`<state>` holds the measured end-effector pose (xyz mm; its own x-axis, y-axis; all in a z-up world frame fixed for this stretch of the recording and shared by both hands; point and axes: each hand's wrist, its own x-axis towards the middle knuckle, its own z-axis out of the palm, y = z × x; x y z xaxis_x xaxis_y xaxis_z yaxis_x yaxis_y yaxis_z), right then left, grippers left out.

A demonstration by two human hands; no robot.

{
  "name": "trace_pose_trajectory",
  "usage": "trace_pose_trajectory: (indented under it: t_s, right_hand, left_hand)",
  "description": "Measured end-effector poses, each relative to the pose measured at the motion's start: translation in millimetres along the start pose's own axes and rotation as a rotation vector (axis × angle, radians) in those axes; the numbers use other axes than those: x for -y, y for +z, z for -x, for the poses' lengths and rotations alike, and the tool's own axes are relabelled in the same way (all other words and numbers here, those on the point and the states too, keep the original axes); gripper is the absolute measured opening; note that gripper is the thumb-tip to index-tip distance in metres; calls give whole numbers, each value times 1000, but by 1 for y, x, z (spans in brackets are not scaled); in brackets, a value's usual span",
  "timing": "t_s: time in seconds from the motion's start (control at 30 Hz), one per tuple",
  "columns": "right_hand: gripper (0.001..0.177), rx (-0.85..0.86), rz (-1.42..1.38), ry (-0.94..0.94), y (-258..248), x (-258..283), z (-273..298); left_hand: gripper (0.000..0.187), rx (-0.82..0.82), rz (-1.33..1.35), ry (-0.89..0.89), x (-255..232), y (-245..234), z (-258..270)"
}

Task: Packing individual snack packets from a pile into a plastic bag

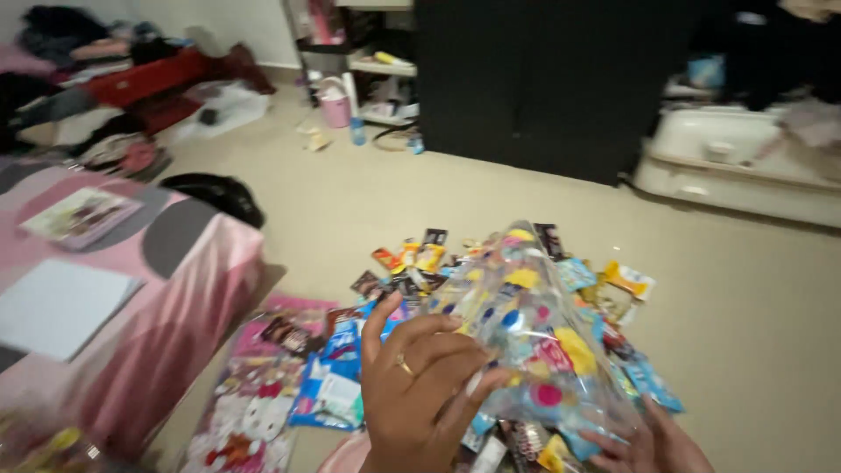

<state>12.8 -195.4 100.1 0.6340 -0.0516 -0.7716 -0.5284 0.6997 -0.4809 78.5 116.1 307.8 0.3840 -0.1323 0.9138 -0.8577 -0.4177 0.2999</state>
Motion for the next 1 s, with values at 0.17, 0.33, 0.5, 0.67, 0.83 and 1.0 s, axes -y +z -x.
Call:
trace_pose_trajectory:
  t_s: [0.17,0.33,0.5,0.67,0.83,1.0]
  right_hand:
    - [84,102,-138,-239,17,46,-4]
    - [86,105,-129,-183,60,12,-18]
    - [94,464,-268,-46,40,-53,-68]
    - [65,230,-418,-92,85,-15,9]
    - [63,539,-469,-116,18,-24,-53]
    - [37,70,-165,-375,-14,21,-62]
  left_hand:
    - [13,66,177,4,36,57,20]
    - [35,-20,820,-710,60,120,79]
    - [80,-87,1681,-1612,37,166,103]
    - [56,-41,1983,-2121,23,166,134]
    - [60,-158,2033,-2101,56,166,150]
    - [66,-238,2023,-1279,125,132,109]
